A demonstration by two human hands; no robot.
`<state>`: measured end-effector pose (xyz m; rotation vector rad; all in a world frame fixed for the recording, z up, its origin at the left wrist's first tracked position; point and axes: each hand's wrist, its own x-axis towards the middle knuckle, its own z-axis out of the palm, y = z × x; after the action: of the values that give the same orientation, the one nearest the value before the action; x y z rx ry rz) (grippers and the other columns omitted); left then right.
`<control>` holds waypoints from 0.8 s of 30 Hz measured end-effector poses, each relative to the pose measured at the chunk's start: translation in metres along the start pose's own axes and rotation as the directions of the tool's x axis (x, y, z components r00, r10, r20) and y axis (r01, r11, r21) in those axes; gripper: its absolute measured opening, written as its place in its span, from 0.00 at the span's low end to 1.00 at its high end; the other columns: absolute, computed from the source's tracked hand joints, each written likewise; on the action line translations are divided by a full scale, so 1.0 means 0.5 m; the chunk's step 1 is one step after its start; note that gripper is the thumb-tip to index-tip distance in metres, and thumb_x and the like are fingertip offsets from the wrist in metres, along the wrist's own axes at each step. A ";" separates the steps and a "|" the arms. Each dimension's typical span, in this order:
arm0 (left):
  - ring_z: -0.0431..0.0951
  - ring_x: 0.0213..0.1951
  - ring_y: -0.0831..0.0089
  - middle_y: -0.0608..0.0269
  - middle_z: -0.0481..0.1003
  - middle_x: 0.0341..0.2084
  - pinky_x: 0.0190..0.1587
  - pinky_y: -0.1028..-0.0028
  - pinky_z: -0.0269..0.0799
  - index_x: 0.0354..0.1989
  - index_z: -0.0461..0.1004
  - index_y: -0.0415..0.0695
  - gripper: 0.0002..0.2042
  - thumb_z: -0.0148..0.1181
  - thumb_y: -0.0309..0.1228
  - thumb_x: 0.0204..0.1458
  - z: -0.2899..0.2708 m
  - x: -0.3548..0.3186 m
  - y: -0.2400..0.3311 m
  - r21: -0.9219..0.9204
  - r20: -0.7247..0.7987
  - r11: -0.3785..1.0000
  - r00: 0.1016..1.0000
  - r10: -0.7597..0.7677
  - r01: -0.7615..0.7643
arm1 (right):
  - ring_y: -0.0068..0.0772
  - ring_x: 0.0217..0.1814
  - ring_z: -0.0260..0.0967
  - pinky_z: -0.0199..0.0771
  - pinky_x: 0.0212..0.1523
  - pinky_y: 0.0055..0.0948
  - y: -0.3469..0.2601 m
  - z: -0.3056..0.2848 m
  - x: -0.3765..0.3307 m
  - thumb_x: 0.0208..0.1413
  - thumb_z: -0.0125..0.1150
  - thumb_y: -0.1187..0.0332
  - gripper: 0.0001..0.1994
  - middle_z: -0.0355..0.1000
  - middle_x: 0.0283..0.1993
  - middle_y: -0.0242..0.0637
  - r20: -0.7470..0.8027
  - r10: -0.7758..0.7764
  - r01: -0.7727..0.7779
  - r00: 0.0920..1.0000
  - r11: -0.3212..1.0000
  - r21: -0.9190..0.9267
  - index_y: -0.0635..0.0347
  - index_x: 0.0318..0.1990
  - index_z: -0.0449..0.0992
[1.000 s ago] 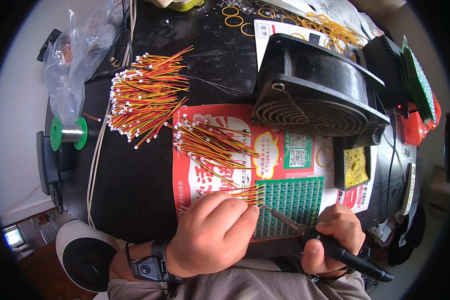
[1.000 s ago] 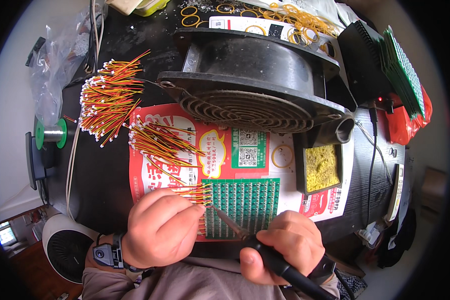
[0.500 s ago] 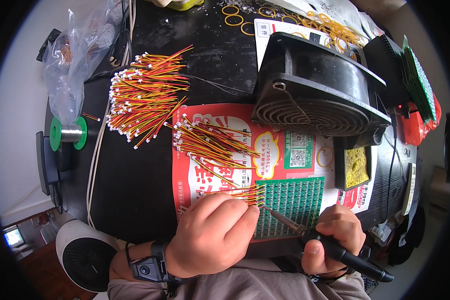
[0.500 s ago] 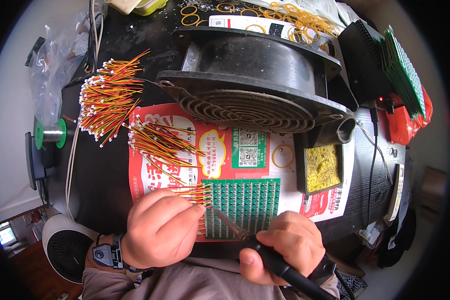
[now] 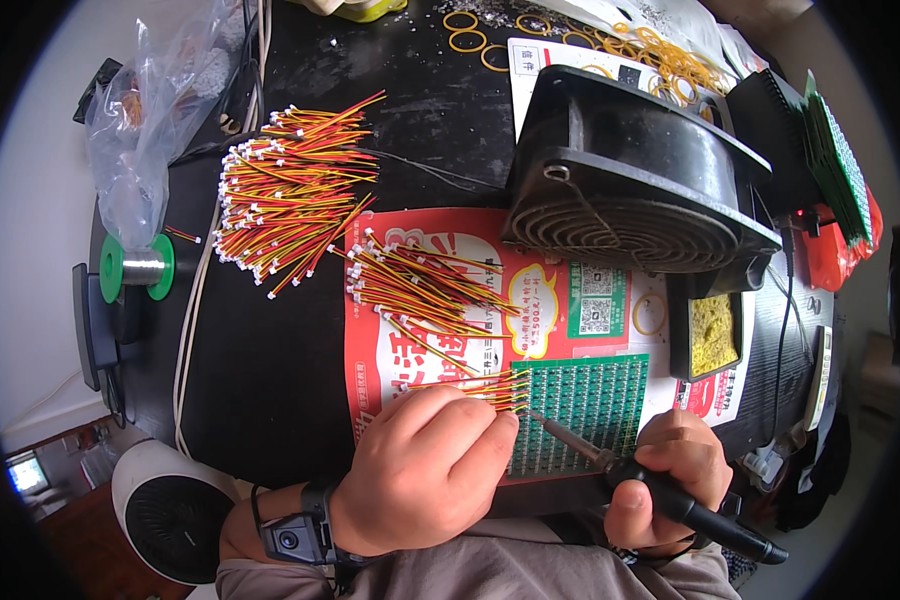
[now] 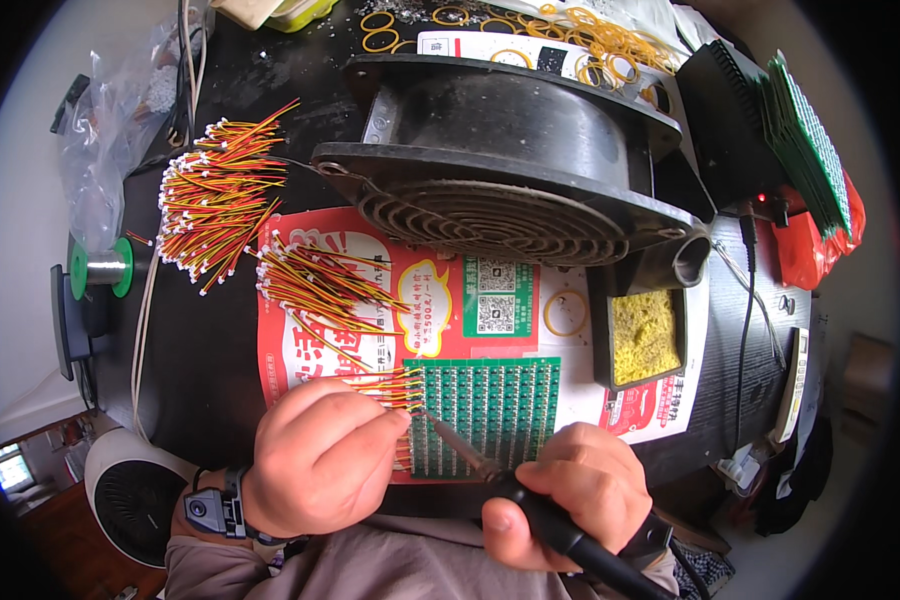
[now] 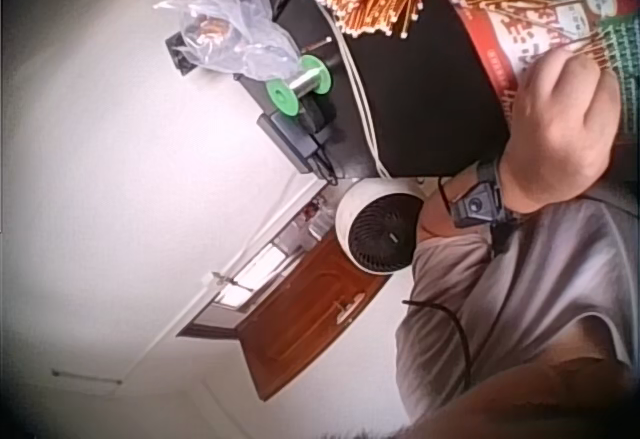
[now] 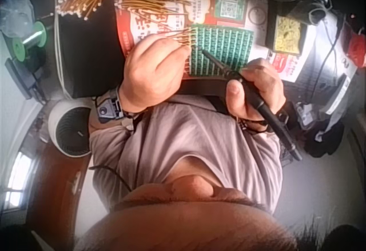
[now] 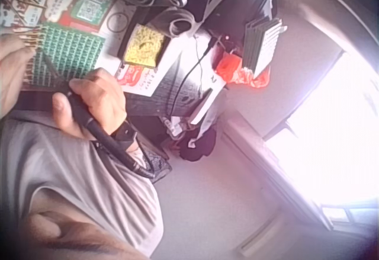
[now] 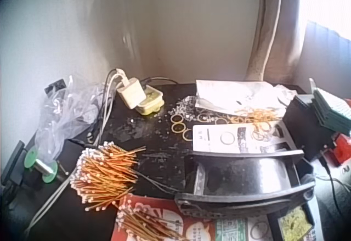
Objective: Soldering multiple electrical wires onto a green printed circuit board.
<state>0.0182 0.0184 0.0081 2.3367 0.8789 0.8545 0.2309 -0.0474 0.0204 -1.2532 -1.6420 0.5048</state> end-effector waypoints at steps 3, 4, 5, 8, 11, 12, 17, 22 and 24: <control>0.74 0.25 0.62 0.57 0.73 0.25 0.27 0.69 0.72 0.30 0.78 0.33 0.11 0.63 0.16 0.34 -0.001 0.001 -0.001 -0.002 0.009 1.000 1.000 0.000 0.000 | 0.30 0.13 0.63 0.62 0.14 0.27 -0.001 -0.001 0.002 0.46 0.71 0.66 0.17 0.66 0.16 0.36 0.007 0.000 0.000 1.000 1.000 -0.006 0.67 0.33 0.69; 0.74 0.25 0.62 0.57 0.73 0.25 0.27 0.69 0.72 0.30 0.78 0.33 0.11 0.63 0.16 0.34 -0.001 0.001 -0.002 -0.003 0.014 1.000 1.000 0.002 -0.002 | 0.30 0.13 0.63 0.61 0.14 0.27 -0.001 -0.001 0.002 0.46 0.71 0.66 0.17 0.66 0.16 0.36 0.004 -0.002 0.002 1.000 1.000 -0.007 0.67 0.33 0.69; 0.74 0.25 0.62 0.57 0.73 0.25 0.27 0.69 0.72 0.31 0.78 0.33 0.11 0.63 0.16 0.34 -0.001 0.000 -0.003 0.000 0.018 1.000 1.000 0.006 -0.006 | 0.30 0.13 0.63 0.61 0.14 0.27 0.000 0.000 0.001 0.46 0.71 0.66 0.17 0.66 0.16 0.36 0.000 -0.006 0.006 1.000 1.000 -0.004 0.67 0.34 0.68; 0.74 0.26 0.62 0.57 0.73 0.26 0.28 0.69 0.73 0.31 0.78 0.33 0.12 0.63 0.16 0.34 -0.002 -0.003 -0.004 0.004 0.027 1.000 0.999 0.018 -0.018 | 0.29 0.14 0.63 0.61 0.14 0.26 0.003 0.001 -0.007 0.46 0.70 0.67 0.17 0.65 0.16 0.36 -0.019 -0.023 0.023 1.000 1.000 0.008 0.67 0.34 0.68; 0.74 0.26 0.61 0.57 0.73 0.26 0.28 0.69 0.73 0.31 0.78 0.34 0.12 0.63 0.16 0.34 -0.005 0.000 -0.002 0.001 0.025 1.000 0.999 0.025 -0.025 | 0.29 0.14 0.62 0.61 0.15 0.26 0.004 -0.001 -0.011 0.47 0.69 0.67 0.16 0.64 0.16 0.36 -0.050 -0.036 0.037 0.998 0.999 0.009 0.67 0.34 0.68; 0.75 0.26 0.61 0.57 0.74 0.26 0.28 0.69 0.73 0.31 0.78 0.34 0.11 0.63 0.16 0.34 -0.006 0.001 -0.002 0.001 0.023 1.000 0.999 0.026 -0.026 | 0.29 0.14 0.62 0.61 0.15 0.27 0.004 0.000 -0.017 0.47 0.69 0.67 0.16 0.64 0.16 0.37 -0.076 -0.034 0.035 0.997 0.999 0.011 0.67 0.34 0.68; 0.74 0.27 0.61 0.56 0.75 0.27 0.30 0.68 0.70 0.28 0.78 0.37 0.09 0.62 0.14 0.37 -0.068 0.029 -0.025 0.138 -0.202 0.984 0.976 -0.084 0.113 | 0.29 0.15 0.61 0.60 0.16 0.27 0.001 -0.001 -0.019 0.48 0.67 0.67 0.15 0.64 0.17 0.37 -0.144 -0.027 0.028 0.989 1.000 0.009 0.67 0.34 0.68; 0.72 0.32 0.66 0.61 0.72 0.28 0.32 0.70 0.68 0.28 0.80 0.41 0.09 0.65 0.15 0.37 -0.084 0.029 -0.058 0.256 -0.196 0.935 0.960 -0.199 0.246 | 0.29 0.15 0.60 0.59 0.17 0.27 0.004 0.006 -0.020 0.49 0.66 0.67 0.14 0.63 0.16 0.35 -0.169 -0.017 0.020 0.985 1.000 0.017 0.66 0.33 0.68; 0.71 0.32 0.66 0.62 0.72 0.28 0.32 0.70 0.68 0.28 0.80 0.42 0.09 0.66 0.16 0.36 -0.082 0.033 -0.058 0.276 -0.144 0.935 0.972 -0.186 0.220 | 0.29 0.15 0.60 0.60 0.17 0.27 0.002 0.006 -0.018 0.49 0.66 0.67 0.14 0.63 0.16 0.35 -0.169 -0.014 0.017 0.985 1.000 0.017 0.66 0.33 0.68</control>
<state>-0.0121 0.0587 0.0240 2.4009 1.3521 0.8255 0.2288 -0.0543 0.0143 -1.2339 -1.5000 0.3922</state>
